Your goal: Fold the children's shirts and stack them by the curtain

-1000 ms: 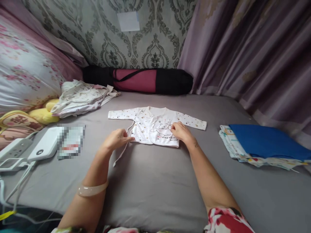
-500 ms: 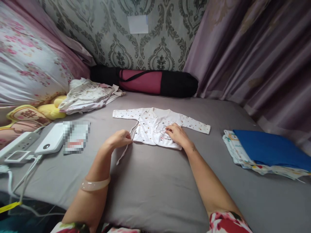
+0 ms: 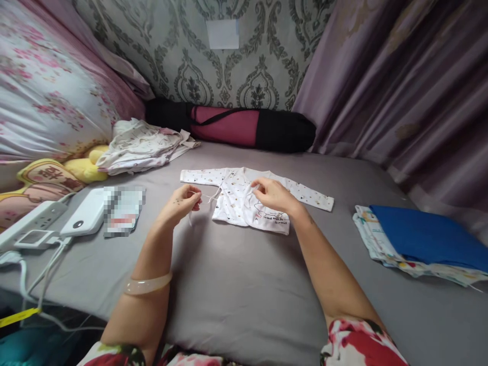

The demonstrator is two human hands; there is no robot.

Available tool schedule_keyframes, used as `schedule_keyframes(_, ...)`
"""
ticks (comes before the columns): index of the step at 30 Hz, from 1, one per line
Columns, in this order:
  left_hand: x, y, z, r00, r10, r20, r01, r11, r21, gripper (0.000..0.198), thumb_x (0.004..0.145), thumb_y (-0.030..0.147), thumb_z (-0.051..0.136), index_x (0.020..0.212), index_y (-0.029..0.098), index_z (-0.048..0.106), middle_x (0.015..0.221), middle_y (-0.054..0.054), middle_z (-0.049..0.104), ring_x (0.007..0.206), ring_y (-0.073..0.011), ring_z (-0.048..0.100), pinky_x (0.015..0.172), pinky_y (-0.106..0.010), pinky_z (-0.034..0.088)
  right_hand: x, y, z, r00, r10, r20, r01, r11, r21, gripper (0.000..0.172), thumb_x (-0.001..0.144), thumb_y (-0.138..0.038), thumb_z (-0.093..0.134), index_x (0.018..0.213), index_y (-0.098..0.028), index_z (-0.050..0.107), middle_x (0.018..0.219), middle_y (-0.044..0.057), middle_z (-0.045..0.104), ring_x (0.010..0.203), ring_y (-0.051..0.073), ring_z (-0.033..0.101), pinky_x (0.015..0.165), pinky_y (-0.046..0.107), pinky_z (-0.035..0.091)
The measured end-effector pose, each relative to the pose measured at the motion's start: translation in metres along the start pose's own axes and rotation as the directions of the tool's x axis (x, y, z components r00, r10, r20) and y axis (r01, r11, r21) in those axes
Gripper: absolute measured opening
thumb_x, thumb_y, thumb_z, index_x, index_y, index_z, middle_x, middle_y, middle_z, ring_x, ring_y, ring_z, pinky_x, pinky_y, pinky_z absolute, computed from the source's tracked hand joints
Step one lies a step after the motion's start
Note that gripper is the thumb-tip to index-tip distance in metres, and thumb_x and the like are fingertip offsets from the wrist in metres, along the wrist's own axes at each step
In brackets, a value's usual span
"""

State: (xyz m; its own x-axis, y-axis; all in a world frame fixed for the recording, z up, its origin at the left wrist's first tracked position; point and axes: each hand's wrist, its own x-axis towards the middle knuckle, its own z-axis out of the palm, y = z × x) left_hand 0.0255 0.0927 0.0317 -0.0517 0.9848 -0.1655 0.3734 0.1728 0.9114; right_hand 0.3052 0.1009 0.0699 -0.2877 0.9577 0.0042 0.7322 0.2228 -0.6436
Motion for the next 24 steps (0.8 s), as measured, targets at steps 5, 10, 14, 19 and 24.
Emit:
schedule_keyframes(5, -0.001, 0.005, 0.0, 0.999, 0.035, -0.004, -0.035, 0.999, 0.012, 0.018, 0.082, 0.033, 0.052, 0.089, 0.017, 0.056, 0.067, 0.002, 0.056, 0.047, -0.0068, 0.044, 0.046, -0.019, 0.037, 0.037, -0.047, 0.028, 0.984, -0.007, 0.176, -0.041, 0.963, 0.267, 0.01, 0.08, -0.023, 0.06, 0.087, -0.017, 0.065, 0.067, 0.001, 0.064, 0.061, 0.012, 0.059, 0.056, 0.021, 0.043)
schedule_keyframes(10, 0.006, -0.004, -0.006, 0.994, 0.076, -0.078, -0.065, 0.99, 0.127, 0.02, 0.081, 0.032, 0.05, 0.09, 0.016, 0.059, 0.067, -0.001, 0.061, 0.056, -0.0111, 0.051, 0.054, -0.022, 0.04, 0.061, -0.078, 0.057, 0.905, 0.171, 0.39, -0.364, 0.785, 0.501, 0.022, 0.083, -0.024, 0.067, 0.102, -0.016, 0.06, 0.089, 0.008, 0.071, 0.076, 0.016, 0.069, 0.069, 0.026, 0.053)
schedule_keyframes(14, 0.01, -0.016, -0.013, 0.986, 0.065, -0.154, 0.004, 0.914, 0.406, 0.02, 0.083, 0.027, 0.049, 0.091, 0.017, 0.064, 0.077, -0.005, 0.066, 0.072, -0.0166, 0.059, 0.068, -0.026, 0.042, 0.066, -0.073, 0.056, 0.933, 0.083, 0.349, -0.265, 0.816, 0.513, 0.014, 0.088, -0.022, 0.058, 0.098, -0.015, 0.064, 0.09, 0.008, 0.073, 0.077, 0.014, 0.068, 0.071, 0.024, 0.053)
schedule_keyframes(19, 0.009, -0.02, -0.019, 0.99, -0.021, -0.139, 0.099, 0.805, 0.585, 0.019, 0.084, 0.028, 0.052, 0.088, 0.018, 0.068, 0.089, -0.009, 0.069, 0.086, -0.0223, 0.062, 0.073, -0.029, 0.043, 0.068, -0.041, 0.06, 0.989, 0.04, 0.143, -0.05, 0.997, 0.065, 0.013, 0.082, -0.02, 0.058, 0.08, -0.015, 0.069, 0.08, 0.004, 0.071, 0.076, 0.015, 0.064, 0.067, 0.022, 0.046)
schedule_keyframes(24, 0.007, -0.021, -0.025, 0.99, 0.047, -0.137, 0.057, 0.742, 0.668, 0.018, 0.084, 0.026, 0.054, 0.086, 0.018, 0.069, 0.093, -0.011, 0.069, 0.093, -0.0233, 0.061, 0.079, -0.031, 0.044, 0.056, -0.034, 0.083, 0.989, 0.095, 0.117, -0.06, 0.959, -0.277, 0.012, 0.082, -0.027, 0.061, 0.088, -0.02, 0.068, 0.101, 0.007, 0.069, 0.093, 0.019, 0.06, 0.071, 0.025, 0.041)
